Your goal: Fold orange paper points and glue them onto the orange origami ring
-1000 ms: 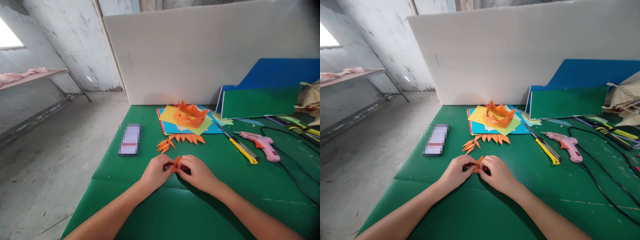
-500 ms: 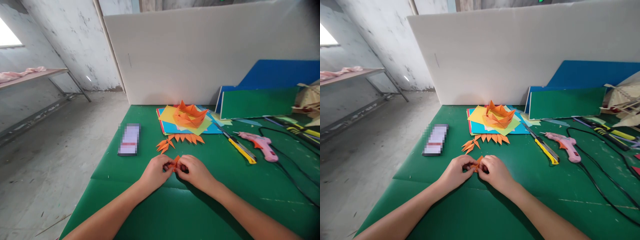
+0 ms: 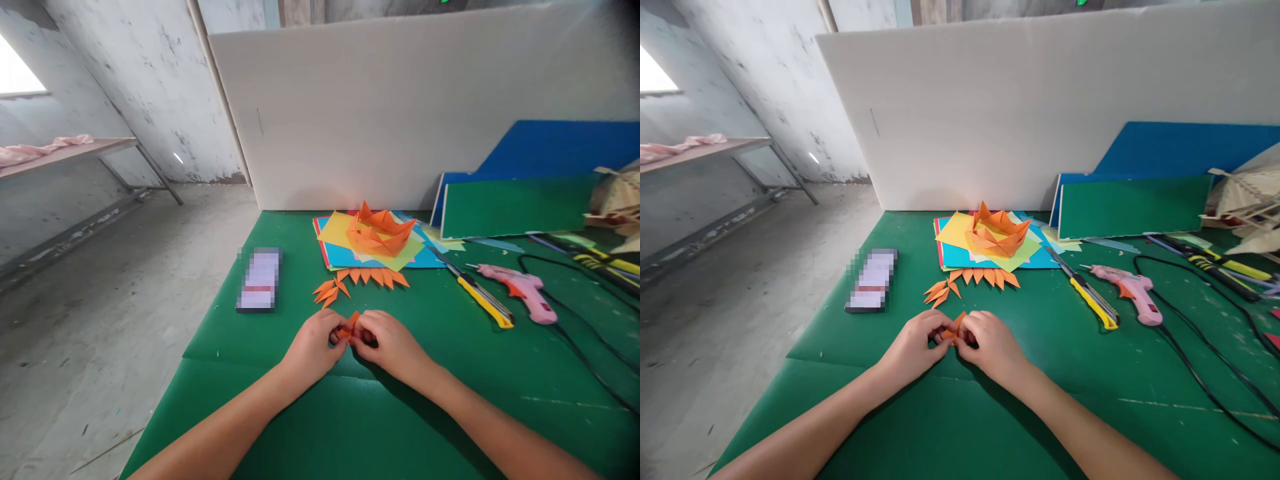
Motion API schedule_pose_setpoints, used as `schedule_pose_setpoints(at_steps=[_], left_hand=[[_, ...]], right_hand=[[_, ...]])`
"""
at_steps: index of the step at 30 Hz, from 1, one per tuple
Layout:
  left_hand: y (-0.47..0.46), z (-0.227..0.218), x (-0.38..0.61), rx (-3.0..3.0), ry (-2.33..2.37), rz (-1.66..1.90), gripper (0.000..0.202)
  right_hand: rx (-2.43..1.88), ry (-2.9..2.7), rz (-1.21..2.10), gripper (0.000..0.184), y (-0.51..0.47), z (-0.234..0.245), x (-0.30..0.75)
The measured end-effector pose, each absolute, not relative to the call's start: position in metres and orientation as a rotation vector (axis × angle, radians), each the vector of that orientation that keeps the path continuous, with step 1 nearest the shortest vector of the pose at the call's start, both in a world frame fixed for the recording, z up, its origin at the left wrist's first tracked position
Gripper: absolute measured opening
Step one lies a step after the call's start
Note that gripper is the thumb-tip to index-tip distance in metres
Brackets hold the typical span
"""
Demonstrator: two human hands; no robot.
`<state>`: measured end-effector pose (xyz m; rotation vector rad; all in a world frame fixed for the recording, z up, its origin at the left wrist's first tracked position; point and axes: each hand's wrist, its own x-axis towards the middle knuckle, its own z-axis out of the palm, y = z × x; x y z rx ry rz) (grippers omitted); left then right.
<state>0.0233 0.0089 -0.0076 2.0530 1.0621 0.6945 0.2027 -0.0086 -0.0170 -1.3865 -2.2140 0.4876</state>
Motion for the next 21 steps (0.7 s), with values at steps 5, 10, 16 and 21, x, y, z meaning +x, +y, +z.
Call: schedule_pose_setpoints(at_steps=[5, 10, 16, 21], left_hand=[[0.003, -0.004, 0.019, 2.274, 1.065, 0.68, 0.026], [-0.003, 0.003, 0.011, 2.606, 1.095, 0.449, 0.026], [-0.005, 0.009, 0.01, 2.856, 0.972, 0.156, 0.028], [-0.011, 0.01, 0.013, 2.903, 0.962, 0.03, 0.028]], right_hand=[[-1.392, -2.211, 0.511, 0.019, -0.008, -0.016, 0.203], [-1.416, -2.196, 0.548, 0.019, -0.008, -0.015, 0.204], [-1.448, -2.171, 0.587, 0.021, -0.009, -0.014, 0.203], [-1.457, -2.16, 0.613, 0.021, -0.009, -0.012, 0.202]])
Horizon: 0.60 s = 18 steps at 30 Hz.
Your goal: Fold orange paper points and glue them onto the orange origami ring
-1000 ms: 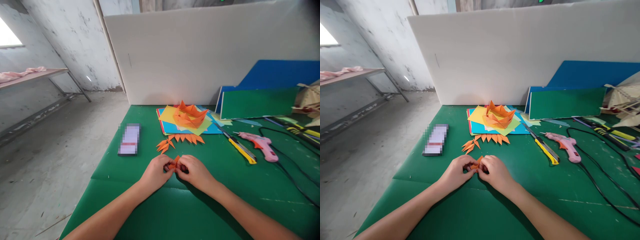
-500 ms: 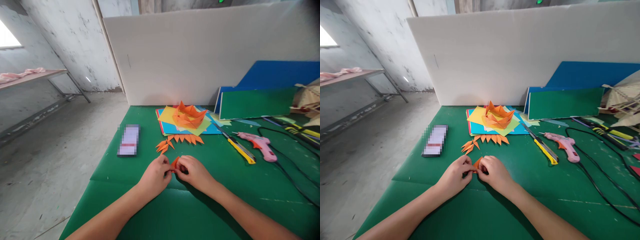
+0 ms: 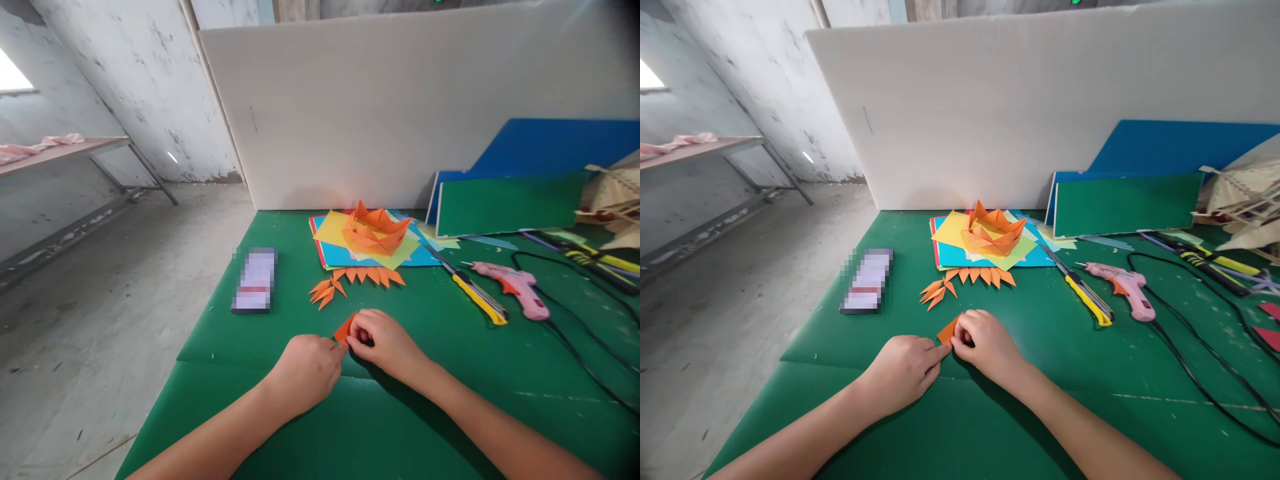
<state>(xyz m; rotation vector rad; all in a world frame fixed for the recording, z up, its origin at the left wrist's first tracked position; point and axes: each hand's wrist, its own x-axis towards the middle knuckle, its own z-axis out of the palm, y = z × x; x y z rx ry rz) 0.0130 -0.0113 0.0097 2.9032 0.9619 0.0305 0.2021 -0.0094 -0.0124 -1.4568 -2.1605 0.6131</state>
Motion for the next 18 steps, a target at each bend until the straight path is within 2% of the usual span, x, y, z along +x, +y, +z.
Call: schedule_pose_setpoints(at_steps=[18], left_hand=[[-0.034, 0.008, 0.024, 2.955, 1.107, -0.449, 0.044]], right_hand=[[-1.45, -2.14, 0.64, 0.022, -0.01, -0.01, 0.201]])
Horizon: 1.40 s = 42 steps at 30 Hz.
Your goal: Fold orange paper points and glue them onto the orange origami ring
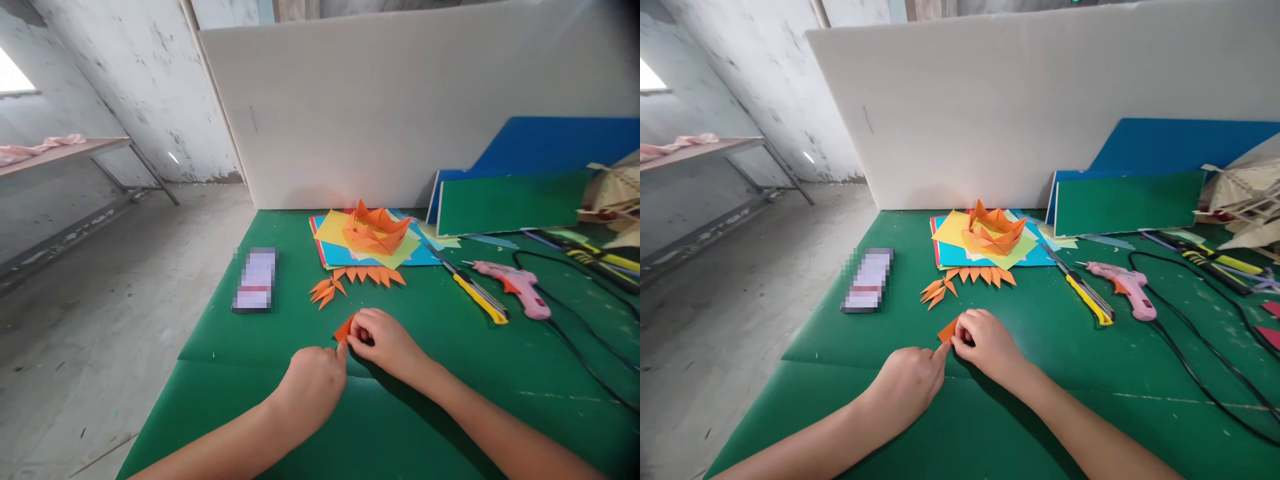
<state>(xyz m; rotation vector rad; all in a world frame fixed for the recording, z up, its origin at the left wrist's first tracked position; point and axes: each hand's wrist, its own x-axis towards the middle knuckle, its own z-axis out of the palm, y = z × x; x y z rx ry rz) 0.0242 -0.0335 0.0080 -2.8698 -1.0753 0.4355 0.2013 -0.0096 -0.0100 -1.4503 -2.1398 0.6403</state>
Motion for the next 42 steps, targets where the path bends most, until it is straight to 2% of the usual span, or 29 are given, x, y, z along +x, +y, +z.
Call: schedule_pose_setpoints(at_steps=[9, 14, 17, 19, 24, 32, 42], left_hand=[[-0.033, 0.01, 0.024, -2.855, -1.071, 0.472, 0.047], [-0.033, 0.009, 0.023, -2.867, -1.092, 0.44, 0.043], [-0.033, 0.01, 0.023, -2.87, -1.111, 0.415, 0.041], [-0.034, 0.011, 0.024, -2.87, -1.126, 0.399, 0.039], [-0.037, 0.012, 0.026, -2.854, -1.196, 0.334, 0.036], [-0.03, 0.013, 0.029, -2.931, -1.194, 0.218, 0.026], [-0.032, 0.007, 0.026, -2.944, -0.959, 0.179, 0.032]], right_hand=[[-1.386, -2.168, 0.638, 0.021, -0.01, -0.013, 0.206], [-1.28, -2.13, 0.639, 0.009, -0.012, -0.011, 0.214], [-1.238, -2.134, 0.515, 0.026, -0.01, -0.011, 0.217], [-1.213, -2.175, 0.483, 0.031, -0.008, -0.012, 0.218], [-1.22, -2.151, 0.553, 0.017, -0.006, -0.014, 0.219], [-1.377, -2.094, 0.634, 0.016, -0.012, -0.014, 0.22], [-1.303, -2.094, 0.647, 0.013, -0.009, -0.009, 0.218]])
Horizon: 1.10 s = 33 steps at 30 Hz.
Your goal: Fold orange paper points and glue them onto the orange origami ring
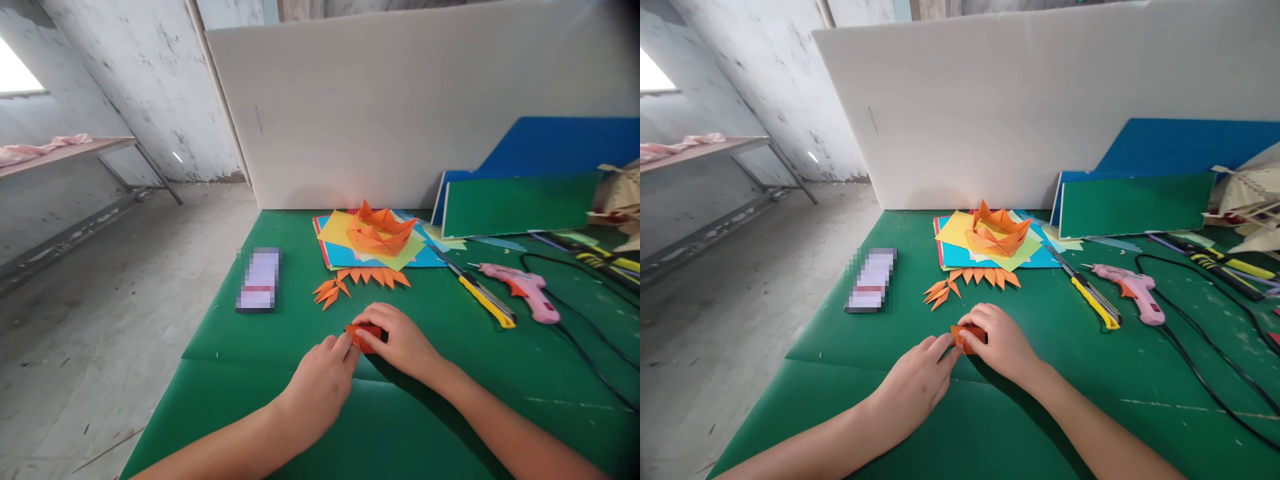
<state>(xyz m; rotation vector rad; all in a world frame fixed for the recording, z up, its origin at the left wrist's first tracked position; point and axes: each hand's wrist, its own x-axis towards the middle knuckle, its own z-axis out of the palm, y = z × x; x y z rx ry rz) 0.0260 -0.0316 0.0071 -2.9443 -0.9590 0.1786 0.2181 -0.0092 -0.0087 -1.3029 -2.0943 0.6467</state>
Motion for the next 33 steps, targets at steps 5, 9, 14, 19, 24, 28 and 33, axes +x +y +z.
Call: schedule_pose_setpoints(at_steps=[5, 9, 14, 19, 24, 28, 33], left_hand=[[-0.03, 0.01, 0.025, -2.966, -0.958, 0.207, 0.024], [-0.024, 0.015, 0.024, -3.004, -0.993, 0.174, 0.028], [-0.016, 0.021, 0.022, -3.096, -1.019, 0.139, 0.024], [-0.015, 0.021, 0.02, -3.099, -1.067, 0.104, 0.022], [-0.015, 0.021, 0.019, -3.143, -1.099, 0.036, 0.024], [-0.014, 0.022, 0.019, -3.155, -1.097, 0.034, 0.023], [-0.014, 0.022, 0.019, -3.143, -1.099, 0.014, 0.022]], right_hand=[[-1.393, -2.093, 0.666, 0.017, -0.008, -0.01, 0.219], [-1.392, -2.092, 0.69, 0.016, -0.009, -0.009, 0.221], [-1.346, -2.08, 0.715, 0.012, -0.009, -0.006, 0.222], [-1.253, -2.124, 0.665, 0.014, -0.008, -0.01, 0.226], [-1.143, -2.23, 0.587, 0.016, -0.007, -0.016, 0.231], [-1.103, -2.338, 0.512, 0.02, -0.007, -0.017, 0.234], [-1.097, -2.432, 0.425, 0.022, -0.008, -0.012, 0.234]])
